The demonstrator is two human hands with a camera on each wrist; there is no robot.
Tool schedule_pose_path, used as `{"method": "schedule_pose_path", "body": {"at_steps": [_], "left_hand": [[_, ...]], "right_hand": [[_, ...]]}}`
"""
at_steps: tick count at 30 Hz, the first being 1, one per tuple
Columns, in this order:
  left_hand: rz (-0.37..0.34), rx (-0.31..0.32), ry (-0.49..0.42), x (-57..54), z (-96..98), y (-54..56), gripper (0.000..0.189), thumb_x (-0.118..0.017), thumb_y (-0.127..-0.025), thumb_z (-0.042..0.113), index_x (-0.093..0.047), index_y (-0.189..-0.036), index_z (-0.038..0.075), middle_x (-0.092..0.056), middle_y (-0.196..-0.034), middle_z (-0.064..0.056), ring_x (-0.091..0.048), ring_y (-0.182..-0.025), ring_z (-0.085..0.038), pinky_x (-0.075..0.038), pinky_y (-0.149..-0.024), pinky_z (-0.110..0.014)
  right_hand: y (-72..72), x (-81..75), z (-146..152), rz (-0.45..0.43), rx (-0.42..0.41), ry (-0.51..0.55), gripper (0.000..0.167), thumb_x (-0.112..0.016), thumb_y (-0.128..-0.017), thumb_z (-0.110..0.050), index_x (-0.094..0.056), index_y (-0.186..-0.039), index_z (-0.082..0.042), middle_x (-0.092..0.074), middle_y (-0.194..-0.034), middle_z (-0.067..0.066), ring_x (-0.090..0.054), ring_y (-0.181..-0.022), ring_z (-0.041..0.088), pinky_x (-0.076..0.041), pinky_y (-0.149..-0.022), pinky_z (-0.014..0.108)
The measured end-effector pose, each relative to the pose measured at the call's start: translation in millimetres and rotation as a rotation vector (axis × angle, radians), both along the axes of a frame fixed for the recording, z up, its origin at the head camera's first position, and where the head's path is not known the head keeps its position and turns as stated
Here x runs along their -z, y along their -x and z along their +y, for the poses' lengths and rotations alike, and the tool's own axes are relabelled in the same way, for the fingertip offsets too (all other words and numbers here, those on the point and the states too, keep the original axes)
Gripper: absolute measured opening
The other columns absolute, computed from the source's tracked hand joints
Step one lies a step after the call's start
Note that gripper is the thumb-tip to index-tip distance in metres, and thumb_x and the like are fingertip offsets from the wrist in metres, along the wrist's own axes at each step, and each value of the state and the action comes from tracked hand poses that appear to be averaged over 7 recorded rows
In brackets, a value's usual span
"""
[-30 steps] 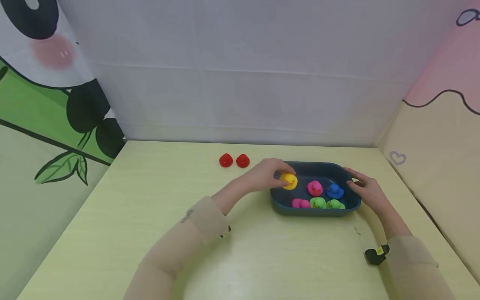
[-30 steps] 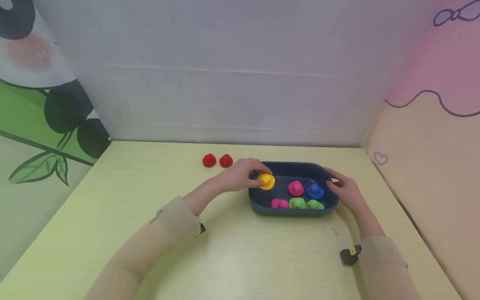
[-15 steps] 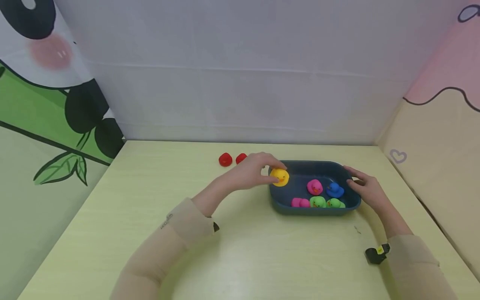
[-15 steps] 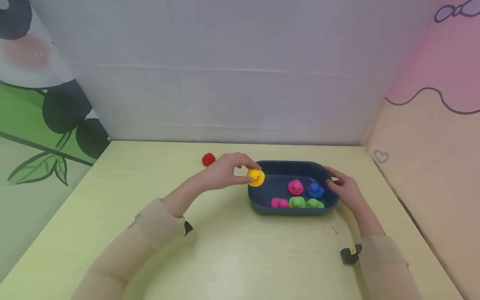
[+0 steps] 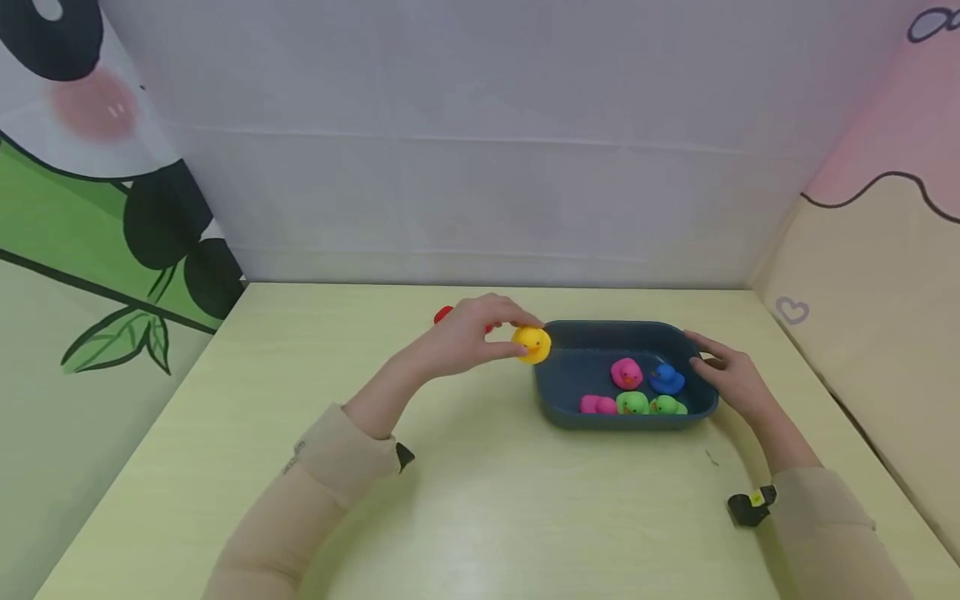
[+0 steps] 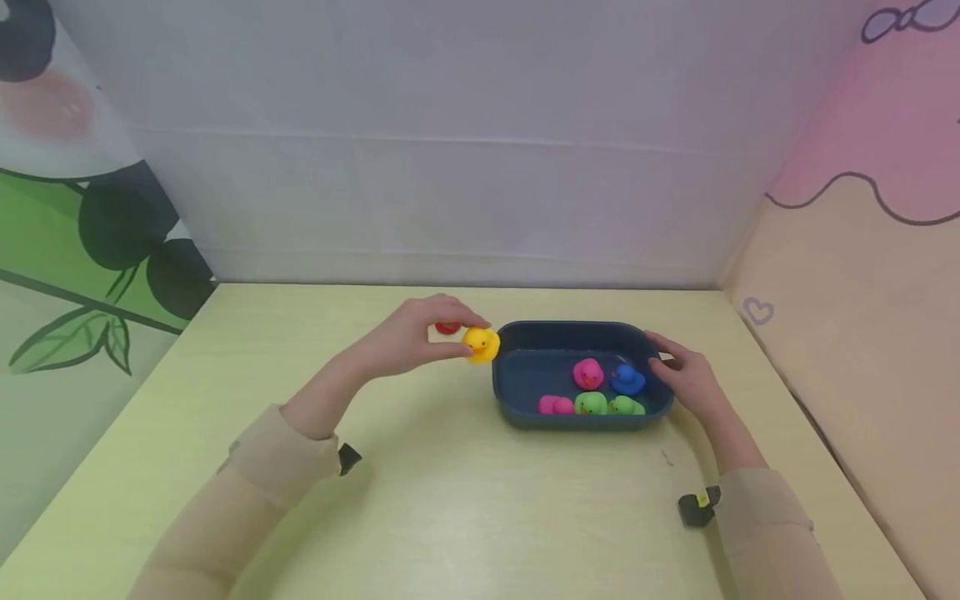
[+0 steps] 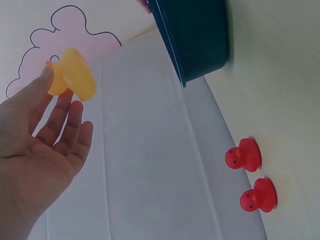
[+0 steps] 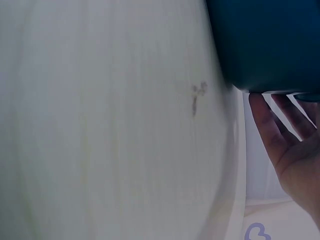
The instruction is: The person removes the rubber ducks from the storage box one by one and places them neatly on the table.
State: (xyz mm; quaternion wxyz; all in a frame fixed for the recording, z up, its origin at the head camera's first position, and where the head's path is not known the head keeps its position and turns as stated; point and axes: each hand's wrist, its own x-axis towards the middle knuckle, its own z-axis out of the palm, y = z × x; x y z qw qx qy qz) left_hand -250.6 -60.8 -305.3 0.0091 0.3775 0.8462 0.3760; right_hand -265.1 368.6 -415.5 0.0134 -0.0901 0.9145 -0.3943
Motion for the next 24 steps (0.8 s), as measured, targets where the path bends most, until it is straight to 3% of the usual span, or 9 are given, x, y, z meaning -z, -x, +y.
{"method": "schedule_pose_path", "body": {"at_steps": [2, 7, 12, 15, 19, 24], "left_hand": [[0.011, -0.003, -0.02, 0.2, -5.5, 0.6, 0.034, -0.073, -0.083, 0.026, -0.067, -0.116, 0.024, -0.063, -0.109, 0.016, -0.053, -0.098, -0.003, -0.048, -0.079, -0.03], [0.043, -0.003, -0.048, 1.0, -17.4, 3.1, 0.034, -0.073, -0.083, 0.022, -0.067, -0.116, 0.02, -0.064, -0.106, 0.012, -0.053, -0.088, -0.009, -0.051, -0.074, -0.031], [0.061, -0.028, -0.047, 0.7, -29.2, 3.9, 0.033, -0.072, -0.084, 0.02, -0.067, -0.116, 0.019, -0.064, -0.106, 0.01, -0.055, -0.087, -0.015, -0.047, -0.069, -0.027], [0.057, -0.067, -0.049, 0.3, -35.6, 4.1, 0.032, -0.072, -0.084, 0.021, -0.067, -0.116, 0.019, -0.064, -0.104, 0.009, -0.054, -0.087, -0.016, -0.045, -0.065, -0.026], [0.046, -0.126, -0.078, 2.3, -44.5, 5.7, 0.033, -0.072, -0.084, 0.019, -0.067, -0.116, 0.019, -0.065, -0.106, 0.007, -0.054, -0.094, -0.012, -0.049, -0.074, -0.028], [0.061, -0.199, -0.082, 8.2, -56.5, 7.2, 0.035, -0.072, -0.084, 0.019, -0.066, -0.118, 0.02, -0.063, -0.116, 0.006, -0.055, -0.108, -0.015, -0.048, -0.09, -0.034]], "right_hand": [[0.5, 0.5, 0.1, -0.003, -0.002, 0.005, 0.051, -0.05, -0.098, -0.024, -0.037, -0.144, -0.008, -0.038, -0.142, 0.029, -0.048, -0.116, 0.054, -0.049, -0.082, 0.023], [0.0, 0.0, -0.1, -0.009, -0.002, 0.004, 0.051, -0.05, -0.099, -0.025, -0.036, -0.145, -0.009, -0.037, -0.143, 0.028, -0.047, -0.117, 0.054, -0.049, -0.086, 0.033], [-1.2, -1.1, -0.8, -0.008, -0.007, 0.016, 0.051, -0.049, -0.099, -0.025, -0.036, -0.145, -0.009, -0.037, -0.143, 0.029, -0.046, -0.117, 0.055, -0.049, -0.085, 0.027], [-1.3, -1.0, -1.2, -0.009, -0.007, 0.02, 0.051, -0.049, -0.099, -0.025, -0.036, -0.145, -0.008, -0.036, -0.143, 0.029, -0.046, -0.117, 0.055, -0.049, -0.089, 0.04], [-0.7, 0.2, -1.0, -0.017, -0.005, 0.029, 0.051, -0.048, -0.099, -0.025, -0.035, -0.145, -0.008, -0.034, -0.144, 0.029, -0.043, -0.119, 0.057, -0.04, -0.093, 0.059], [0.4, 1.8, -0.1, -0.017, -0.002, 0.021, 0.051, -0.048, -0.099, -0.025, -0.035, -0.145, -0.008, -0.035, -0.144, 0.029, -0.044, -0.118, 0.056, -0.043, -0.092, 0.056]]}}
